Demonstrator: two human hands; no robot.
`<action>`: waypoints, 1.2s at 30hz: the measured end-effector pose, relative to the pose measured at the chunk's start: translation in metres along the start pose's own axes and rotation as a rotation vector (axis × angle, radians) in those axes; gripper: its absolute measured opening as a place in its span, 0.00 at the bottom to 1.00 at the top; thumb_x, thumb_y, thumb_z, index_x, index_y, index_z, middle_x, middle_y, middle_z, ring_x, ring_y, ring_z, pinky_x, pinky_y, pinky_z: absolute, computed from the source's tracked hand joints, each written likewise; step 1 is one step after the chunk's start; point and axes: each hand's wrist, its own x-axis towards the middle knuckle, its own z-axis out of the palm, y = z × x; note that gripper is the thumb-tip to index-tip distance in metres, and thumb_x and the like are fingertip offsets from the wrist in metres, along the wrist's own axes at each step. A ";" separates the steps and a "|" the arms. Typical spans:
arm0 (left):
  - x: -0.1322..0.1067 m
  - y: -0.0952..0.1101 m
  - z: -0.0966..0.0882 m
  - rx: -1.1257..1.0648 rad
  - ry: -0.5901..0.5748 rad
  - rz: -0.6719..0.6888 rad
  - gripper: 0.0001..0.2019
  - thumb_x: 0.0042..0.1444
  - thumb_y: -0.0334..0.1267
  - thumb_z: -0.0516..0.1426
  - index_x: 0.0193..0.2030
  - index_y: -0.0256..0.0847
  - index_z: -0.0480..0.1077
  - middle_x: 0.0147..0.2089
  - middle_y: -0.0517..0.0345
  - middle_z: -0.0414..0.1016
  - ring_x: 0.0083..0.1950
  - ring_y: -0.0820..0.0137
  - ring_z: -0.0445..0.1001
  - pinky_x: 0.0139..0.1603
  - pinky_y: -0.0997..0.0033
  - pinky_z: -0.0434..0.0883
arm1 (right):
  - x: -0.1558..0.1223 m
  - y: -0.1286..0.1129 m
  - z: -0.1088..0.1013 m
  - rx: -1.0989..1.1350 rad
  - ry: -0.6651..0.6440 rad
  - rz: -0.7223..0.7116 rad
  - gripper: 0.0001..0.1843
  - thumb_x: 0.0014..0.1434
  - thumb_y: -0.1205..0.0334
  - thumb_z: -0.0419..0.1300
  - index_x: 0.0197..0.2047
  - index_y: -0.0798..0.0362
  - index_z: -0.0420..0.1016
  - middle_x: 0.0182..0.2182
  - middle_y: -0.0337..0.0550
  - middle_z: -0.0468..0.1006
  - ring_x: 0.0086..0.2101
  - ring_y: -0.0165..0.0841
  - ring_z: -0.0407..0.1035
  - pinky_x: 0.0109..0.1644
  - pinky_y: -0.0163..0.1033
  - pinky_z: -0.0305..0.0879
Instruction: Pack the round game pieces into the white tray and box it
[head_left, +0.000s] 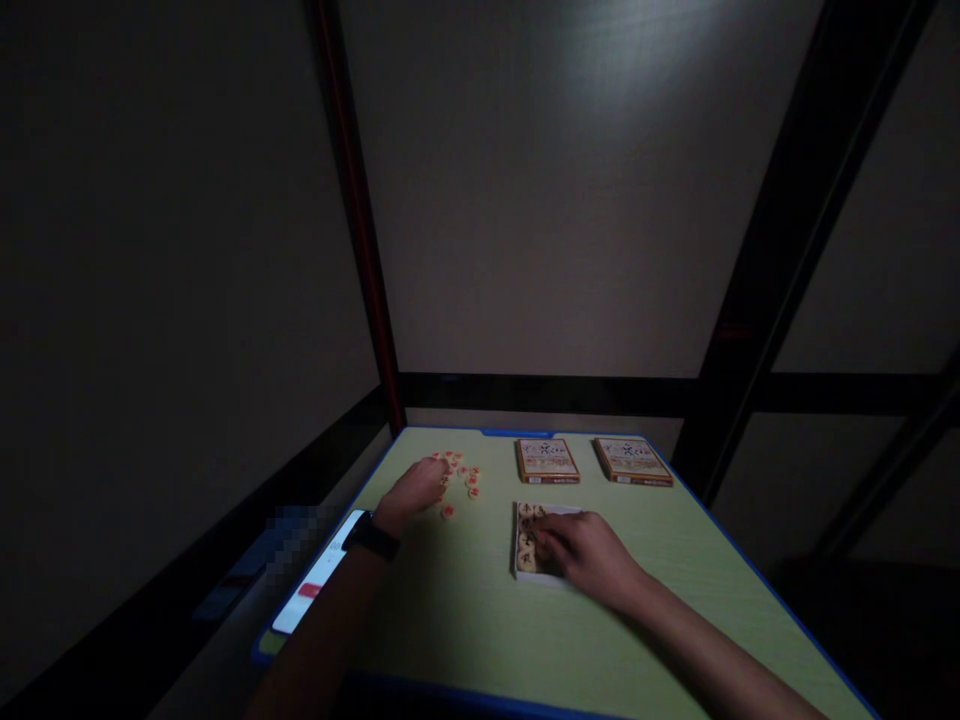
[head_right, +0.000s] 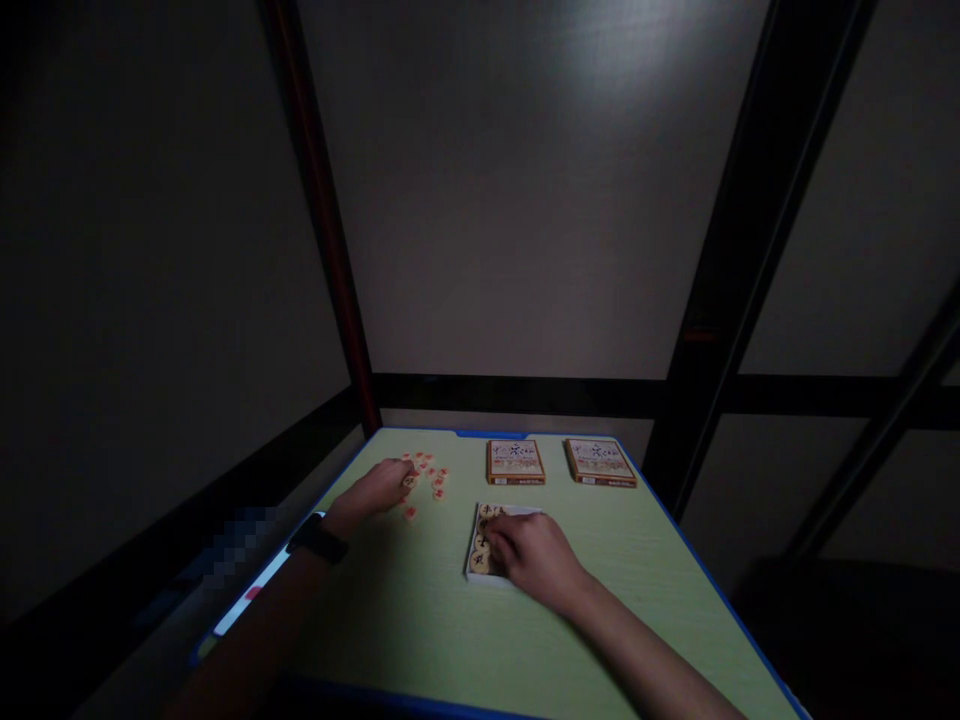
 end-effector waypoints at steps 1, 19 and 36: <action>0.001 0.001 0.001 0.003 -0.010 0.001 0.12 0.59 0.27 0.51 0.43 0.35 0.75 0.48 0.42 0.78 0.51 0.60 0.75 0.52 0.67 0.68 | 0.000 0.000 0.000 0.003 0.002 -0.003 0.14 0.63 0.65 0.52 0.33 0.52 0.78 0.28 0.44 0.81 0.29 0.33 0.72 0.34 0.34 0.57; -0.008 0.088 0.005 -0.513 0.322 0.142 0.08 0.55 0.34 0.61 0.43 0.40 0.76 0.42 0.53 0.81 0.45 0.64 0.78 0.52 0.67 0.72 | 0.008 0.011 0.012 0.587 0.285 0.141 0.21 0.59 0.52 0.61 0.53 0.52 0.74 0.42 0.49 0.83 0.39 0.39 0.77 0.46 0.45 0.72; 0.003 0.124 0.044 -1.416 0.141 0.062 0.14 0.45 0.31 0.67 0.40 0.36 0.75 0.36 0.52 0.82 0.39 0.65 0.82 0.41 0.69 0.78 | 0.020 0.033 0.019 1.277 0.301 0.333 0.27 0.39 0.46 0.77 0.38 0.56 0.80 0.30 0.45 0.82 0.32 0.38 0.78 0.45 0.47 0.76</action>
